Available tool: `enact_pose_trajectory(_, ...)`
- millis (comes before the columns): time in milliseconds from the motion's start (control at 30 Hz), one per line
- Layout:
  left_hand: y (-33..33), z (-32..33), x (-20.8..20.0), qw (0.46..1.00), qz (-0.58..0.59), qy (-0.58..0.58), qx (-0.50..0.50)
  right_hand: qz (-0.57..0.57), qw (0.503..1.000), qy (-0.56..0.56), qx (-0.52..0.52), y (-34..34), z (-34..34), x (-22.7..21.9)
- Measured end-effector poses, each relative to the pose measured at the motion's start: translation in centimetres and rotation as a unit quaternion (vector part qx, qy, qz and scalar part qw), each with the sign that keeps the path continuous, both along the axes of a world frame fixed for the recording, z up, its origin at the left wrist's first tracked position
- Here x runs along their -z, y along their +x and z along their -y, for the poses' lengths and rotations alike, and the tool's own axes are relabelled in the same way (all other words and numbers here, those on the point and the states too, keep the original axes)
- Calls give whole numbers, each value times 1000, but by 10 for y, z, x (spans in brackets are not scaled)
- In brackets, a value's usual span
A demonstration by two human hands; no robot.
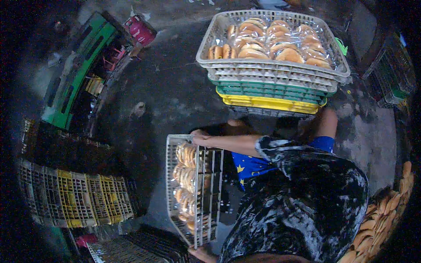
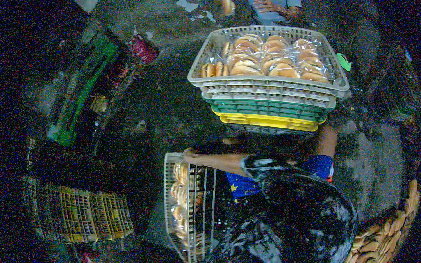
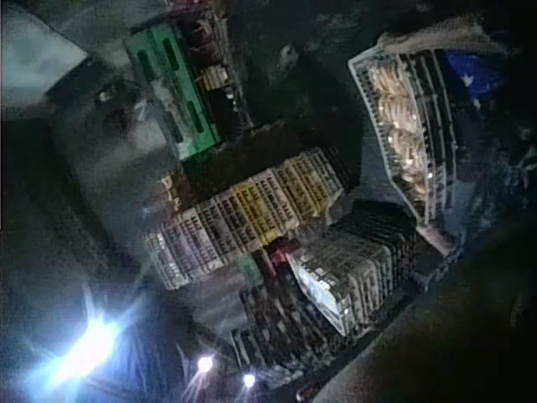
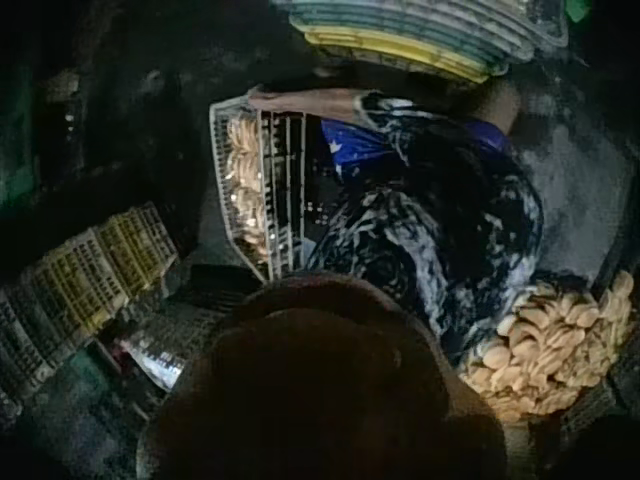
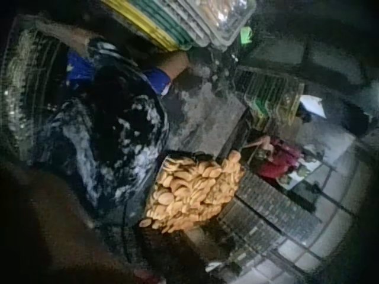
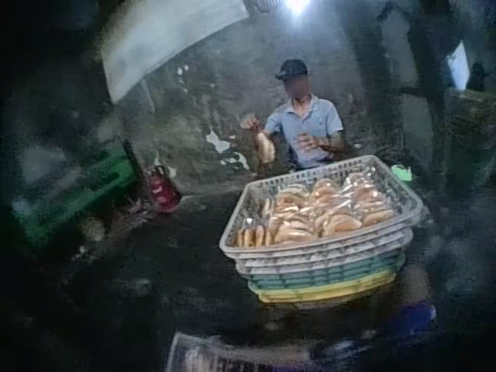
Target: The person sits on the floor and repeatedly picks buns from a pile, places them into clear plastic bags, and arranges the packaged buns in a white plastic crate. The person works continuously, filling the crate with individually wrapped buns.
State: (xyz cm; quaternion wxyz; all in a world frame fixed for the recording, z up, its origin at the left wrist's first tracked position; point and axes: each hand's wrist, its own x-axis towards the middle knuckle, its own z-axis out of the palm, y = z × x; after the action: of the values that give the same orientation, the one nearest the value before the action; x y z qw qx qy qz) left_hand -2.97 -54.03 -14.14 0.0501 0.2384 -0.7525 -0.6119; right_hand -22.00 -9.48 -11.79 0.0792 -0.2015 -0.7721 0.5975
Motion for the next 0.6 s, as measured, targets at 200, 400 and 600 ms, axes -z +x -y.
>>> enact_pose_trajectory(200,-59,-53,25,997,0,12,76,-139,983,-95,-77,-64,-32,-8)
enact_pose_trajectory(400,-118,-140,54,987,-19,18,161,-336,909,169,-180,48,-62,-136)
enact_pose_trajectory(600,-151,-227,61,976,-32,13,214,-53,912,348,209,266,-243,-215)
